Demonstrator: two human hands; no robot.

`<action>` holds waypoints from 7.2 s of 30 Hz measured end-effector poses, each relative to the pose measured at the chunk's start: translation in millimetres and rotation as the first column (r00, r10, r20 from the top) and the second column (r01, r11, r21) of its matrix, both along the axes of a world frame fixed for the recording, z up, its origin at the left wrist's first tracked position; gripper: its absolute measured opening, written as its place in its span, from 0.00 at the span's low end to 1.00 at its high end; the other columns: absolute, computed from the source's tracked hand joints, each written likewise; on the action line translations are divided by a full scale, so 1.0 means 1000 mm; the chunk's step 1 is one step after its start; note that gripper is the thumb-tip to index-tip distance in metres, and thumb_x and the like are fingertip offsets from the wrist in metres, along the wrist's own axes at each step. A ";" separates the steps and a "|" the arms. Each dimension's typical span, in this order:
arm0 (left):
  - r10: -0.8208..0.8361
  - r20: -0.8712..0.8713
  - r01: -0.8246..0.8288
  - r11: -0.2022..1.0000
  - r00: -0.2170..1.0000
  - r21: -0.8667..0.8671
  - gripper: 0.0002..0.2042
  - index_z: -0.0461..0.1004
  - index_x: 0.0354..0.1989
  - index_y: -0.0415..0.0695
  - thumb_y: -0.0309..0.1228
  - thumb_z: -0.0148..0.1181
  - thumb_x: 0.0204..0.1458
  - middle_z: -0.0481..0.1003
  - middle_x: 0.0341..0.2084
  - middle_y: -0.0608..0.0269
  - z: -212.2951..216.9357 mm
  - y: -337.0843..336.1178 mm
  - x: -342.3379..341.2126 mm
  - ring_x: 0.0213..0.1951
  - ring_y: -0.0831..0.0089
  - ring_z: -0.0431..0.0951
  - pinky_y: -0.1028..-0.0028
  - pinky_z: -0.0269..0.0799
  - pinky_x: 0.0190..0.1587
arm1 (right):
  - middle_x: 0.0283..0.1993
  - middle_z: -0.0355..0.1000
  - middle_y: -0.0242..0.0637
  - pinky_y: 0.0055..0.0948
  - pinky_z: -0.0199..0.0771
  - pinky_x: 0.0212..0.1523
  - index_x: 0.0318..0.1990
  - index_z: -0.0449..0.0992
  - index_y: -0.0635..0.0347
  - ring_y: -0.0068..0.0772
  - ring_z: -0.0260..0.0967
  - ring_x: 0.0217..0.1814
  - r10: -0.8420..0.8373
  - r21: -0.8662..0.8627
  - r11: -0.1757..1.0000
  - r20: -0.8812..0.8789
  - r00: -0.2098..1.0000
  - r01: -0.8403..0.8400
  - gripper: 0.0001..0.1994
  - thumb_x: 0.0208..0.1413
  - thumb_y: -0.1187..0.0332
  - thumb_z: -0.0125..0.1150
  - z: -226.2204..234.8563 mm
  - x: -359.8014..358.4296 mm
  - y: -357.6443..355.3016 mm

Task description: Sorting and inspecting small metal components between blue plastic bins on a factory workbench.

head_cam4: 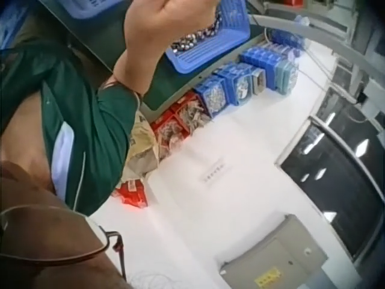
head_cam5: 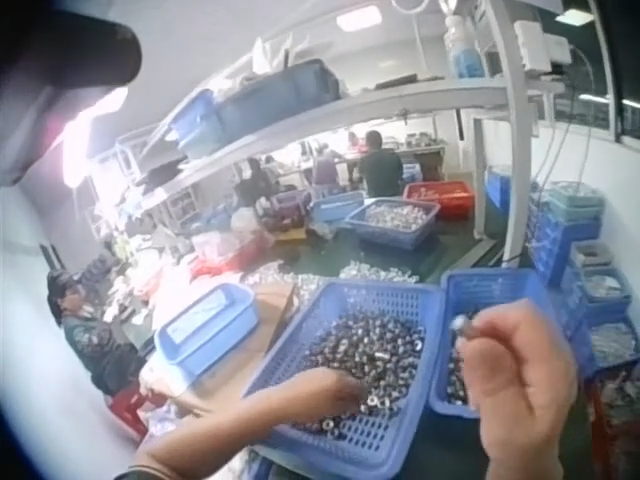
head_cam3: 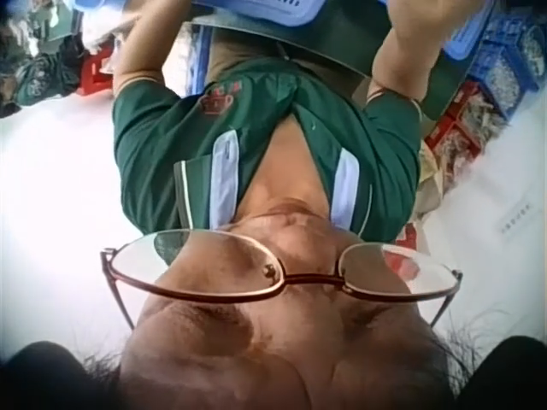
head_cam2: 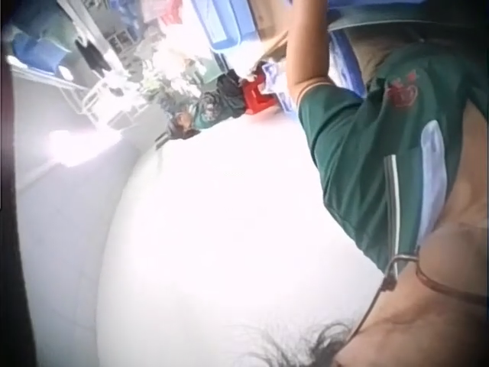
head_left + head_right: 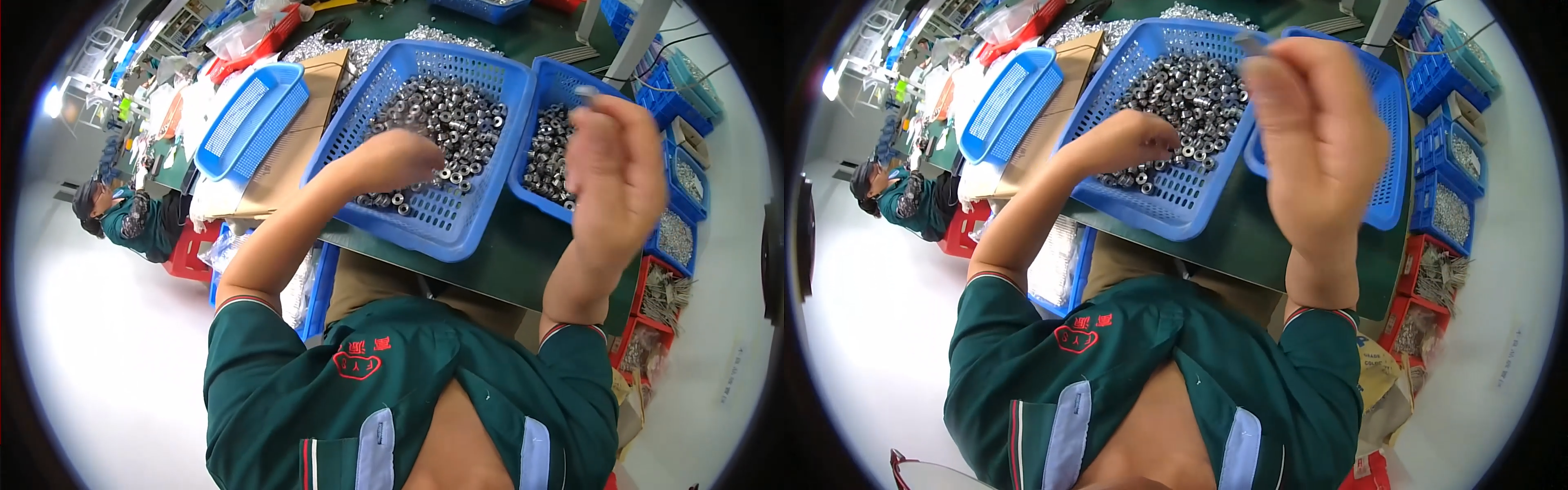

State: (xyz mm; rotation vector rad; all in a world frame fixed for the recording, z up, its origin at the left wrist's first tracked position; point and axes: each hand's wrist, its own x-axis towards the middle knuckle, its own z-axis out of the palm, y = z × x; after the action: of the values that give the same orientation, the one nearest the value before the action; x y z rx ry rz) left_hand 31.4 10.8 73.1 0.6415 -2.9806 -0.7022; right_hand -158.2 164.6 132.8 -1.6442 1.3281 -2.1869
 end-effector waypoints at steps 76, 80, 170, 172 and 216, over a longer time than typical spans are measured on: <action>0.001 -0.127 -0.009 0.998 0.992 -0.067 0.11 0.78 0.36 0.48 0.25 0.61 0.41 0.75 0.30 0.60 -0.057 -0.006 -0.017 0.37 0.63 0.76 0.65 0.72 0.41 | 0.12 0.59 0.37 0.27 0.54 0.16 0.27 0.73 0.63 0.25 0.54 0.12 0.136 0.442 0.897 -0.294 0.946 0.009 0.14 0.59 0.62 0.57 -0.040 0.015 -0.065; -0.124 0.004 0.123 0.973 0.992 -0.193 0.16 0.76 0.41 0.50 0.32 0.66 0.40 0.75 0.33 0.60 -0.060 0.006 -0.031 0.40 0.58 0.75 0.62 0.72 0.44 | 0.12 0.61 0.39 0.28 0.56 0.16 0.27 0.74 0.62 0.30 0.57 0.11 0.117 0.399 0.916 -0.342 0.932 0.031 0.13 0.59 0.61 0.58 -0.040 0.013 -0.065; 0.340 -0.255 0.030 0.548 0.905 0.836 0.16 0.72 0.43 0.37 0.28 0.65 0.47 0.76 0.36 0.64 -0.004 -0.031 -0.002 0.38 0.80 0.74 0.80 0.69 0.40 | 0.26 0.73 0.43 0.41 0.69 0.28 0.29 0.73 0.58 0.47 0.73 0.29 0.231 0.561 0.811 -0.567 0.791 0.165 0.10 0.56 0.62 0.56 -0.047 0.016 -0.073; 0.372 -0.248 0.041 0.484 0.895 0.874 0.15 0.71 0.43 0.37 0.28 0.64 0.48 0.75 0.35 0.65 -0.002 -0.031 0.001 0.34 0.81 0.72 0.81 0.67 0.36 | 0.26 0.73 0.42 0.41 0.69 0.28 0.29 0.74 0.58 0.46 0.72 0.28 0.216 0.543 0.824 -0.564 0.797 0.161 0.10 0.56 0.62 0.57 -0.049 0.016 -0.074; 0.061 -0.260 0.103 0.814 0.964 0.572 0.10 0.73 0.43 0.39 0.26 0.59 0.52 0.75 0.36 0.67 0.044 0.003 -0.102 0.41 0.79 0.74 0.77 0.70 0.45 | 0.22 0.66 0.38 0.36 0.65 0.22 0.21 0.70 0.57 0.41 0.67 0.22 0.053 0.062 0.998 -0.610 0.790 -0.020 0.13 0.47 0.62 0.68 -0.017 0.034 -0.016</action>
State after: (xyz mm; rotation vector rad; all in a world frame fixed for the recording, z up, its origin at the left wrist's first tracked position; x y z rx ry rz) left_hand -70.3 14.1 117.5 0.4651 -2.5029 -1.5943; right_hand -124.2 149.1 115.3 -2.4593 1.4335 -1.6149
